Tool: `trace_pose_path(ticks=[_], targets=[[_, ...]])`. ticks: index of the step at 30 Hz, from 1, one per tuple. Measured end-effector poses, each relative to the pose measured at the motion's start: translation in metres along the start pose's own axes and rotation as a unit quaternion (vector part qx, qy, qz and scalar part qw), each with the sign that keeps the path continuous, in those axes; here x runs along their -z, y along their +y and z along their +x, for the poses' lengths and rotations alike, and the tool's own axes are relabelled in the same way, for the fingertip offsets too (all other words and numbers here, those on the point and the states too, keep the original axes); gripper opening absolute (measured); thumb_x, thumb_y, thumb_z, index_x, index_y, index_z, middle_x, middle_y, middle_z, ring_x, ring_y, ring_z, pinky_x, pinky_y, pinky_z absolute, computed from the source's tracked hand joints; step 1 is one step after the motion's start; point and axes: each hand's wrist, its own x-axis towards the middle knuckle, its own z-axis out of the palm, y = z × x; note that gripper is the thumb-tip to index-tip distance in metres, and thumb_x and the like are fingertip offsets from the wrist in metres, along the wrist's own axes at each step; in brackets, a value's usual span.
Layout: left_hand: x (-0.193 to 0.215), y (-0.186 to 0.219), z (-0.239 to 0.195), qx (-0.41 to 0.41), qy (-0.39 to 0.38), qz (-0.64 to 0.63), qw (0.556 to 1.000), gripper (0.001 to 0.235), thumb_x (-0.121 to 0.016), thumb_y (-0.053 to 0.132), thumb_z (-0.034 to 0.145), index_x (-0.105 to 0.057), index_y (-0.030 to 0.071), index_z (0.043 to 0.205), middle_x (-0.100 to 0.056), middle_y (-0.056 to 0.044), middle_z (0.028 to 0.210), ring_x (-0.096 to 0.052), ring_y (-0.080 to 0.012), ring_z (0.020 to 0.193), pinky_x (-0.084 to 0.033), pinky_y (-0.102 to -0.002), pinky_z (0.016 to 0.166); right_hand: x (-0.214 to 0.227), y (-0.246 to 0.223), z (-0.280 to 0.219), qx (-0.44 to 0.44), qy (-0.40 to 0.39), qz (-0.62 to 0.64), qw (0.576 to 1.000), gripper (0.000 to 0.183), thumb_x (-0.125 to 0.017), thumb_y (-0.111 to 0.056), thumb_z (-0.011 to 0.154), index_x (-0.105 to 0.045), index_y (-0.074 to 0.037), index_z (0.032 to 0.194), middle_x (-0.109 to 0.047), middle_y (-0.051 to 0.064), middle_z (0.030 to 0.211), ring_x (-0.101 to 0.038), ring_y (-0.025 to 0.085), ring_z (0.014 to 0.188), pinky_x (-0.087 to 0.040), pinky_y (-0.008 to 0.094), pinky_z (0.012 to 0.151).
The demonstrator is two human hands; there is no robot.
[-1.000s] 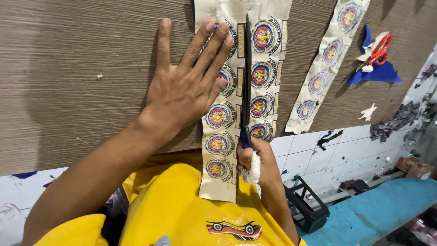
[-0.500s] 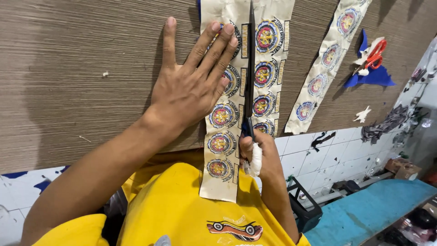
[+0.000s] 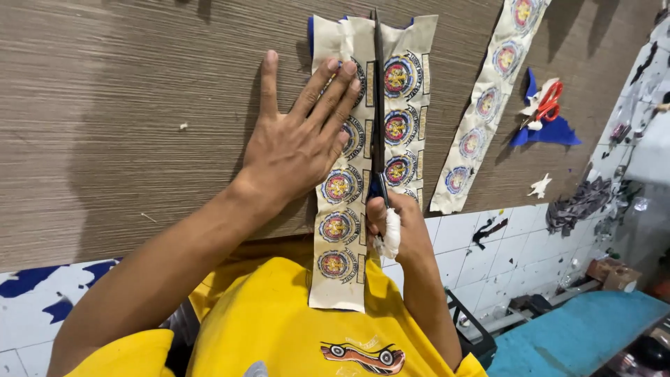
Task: The person uses shears to cut a long strip of fabric printed with circular emblems into smaller sections. They then peel off the white backing paper from the cut pieces to reveal a blue fabric layer underneath.
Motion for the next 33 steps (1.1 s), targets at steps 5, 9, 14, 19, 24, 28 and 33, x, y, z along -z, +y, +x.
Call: trace_pose_path(ticks=[5, 9, 14, 19, 24, 28, 33], targets=[[-0.003, 0.000, -0.001, 0.000, 0.004, 0.010, 1.000, 0.064, -0.022, 0.040, 0.111, -0.018, 0.012, 0.169, -0.007, -0.007, 0.176, -0.003, -0.0241, 0.163, 0.006, -0.080, 0.119, 0.006, 0.006, 0.000, 0.000, -0.013, 0.036, 0.999, 0.062, -0.055, -0.074, 0.080, -0.053, -0.013, 0.067, -0.053, -0.003, 0.058, -0.055, 0.009, 0.047, -0.049, 0.024, 0.044], [-0.001, 0.002, 0.001, -0.004, 0.009, 0.029, 1.000, 0.066, -0.020, 0.042, 0.110, -0.017, 0.011, 0.168, -0.007, -0.005, 0.175, -0.003, -0.0225, 0.162, 0.004, -0.080, 0.118, 0.016, 0.010, 0.010, -0.133, -0.075, 0.219, 0.964, 0.026, -0.051, -0.016, 0.091, -0.051, -0.004, 0.069, -0.049, 0.006, 0.058, -0.047, 0.017, 0.046, -0.048, 0.031, 0.044], [-0.006, -0.001, 0.000, -0.002, 0.015, 0.065, 0.998, 0.067, -0.015, 0.046, 0.109, -0.016, 0.013, 0.168, -0.008, -0.005, 0.176, -0.004, -0.0218, 0.163, 0.006, -0.079, 0.120, 0.018, 0.007, 0.015, -0.111, -0.086, 0.227, 0.964, 0.023, -0.052, -0.016, 0.090, -0.055, -0.006, 0.070, -0.054, 0.003, 0.056, -0.054, 0.016, 0.043, -0.051, 0.031, 0.043], [-0.014, -0.004, -0.002, 0.003, 0.016, 0.052, 0.998, 0.067, -0.016, 0.046, 0.109, -0.013, 0.014, 0.168, -0.006, -0.004, 0.176, -0.004, -0.0217, 0.163, 0.007, -0.079, 0.120, 0.015, 0.004, 0.013, -0.088, -0.102, 0.225, 0.965, 0.051, -0.069, -0.057, 0.085, -0.055, -0.009, 0.073, -0.055, 0.000, 0.058, -0.055, 0.014, 0.046, -0.053, 0.032, 0.046], [-0.021, -0.009, -0.002, 0.009, 0.035, 0.324, 0.946, 0.068, -0.009, 0.058, 0.111, -0.007, 0.023, 0.169, 0.000, -0.003, 0.175, -0.003, -0.0188, 0.160, 0.015, -0.076, 0.116, 0.005, -0.010, 0.015, -0.070, -0.041, 0.158, 0.984, 0.049, -0.060, -0.044, 0.094, -0.051, -0.009, 0.061, -0.050, 0.001, 0.050, -0.050, 0.011, 0.040, -0.045, 0.026, 0.037], [-0.019, -0.009, -0.003, 0.010, 0.037, 0.333, 0.942, 0.069, -0.011, 0.059, 0.112, -0.010, 0.022, 0.170, -0.001, -0.003, 0.176, 0.000, -0.0209, 0.161, 0.014, -0.076, 0.117, 0.006, -0.001, 0.019, -0.096, 0.020, 0.185, 0.978, 0.035, -0.054, -0.013, 0.094, -0.053, -0.007, 0.059, -0.047, 0.004, 0.048, -0.046, 0.015, 0.035, -0.040, 0.028, 0.033], [-0.010, -0.007, -0.003, -0.008, 0.029, 0.354, 0.935, 0.148, -0.004, 0.127, 0.071, -0.006, 0.017, 0.170, 0.002, -0.007, 0.175, 0.005, -0.0253, 0.161, 0.015, -0.079, 0.113, 0.012, -0.013, 0.015, -0.008, 0.034, 0.034, 0.999, 0.061, -0.062, -0.069, 0.080, -0.054, -0.011, 0.065, -0.050, 0.000, 0.055, -0.051, 0.012, 0.044, -0.042, 0.027, 0.038]])
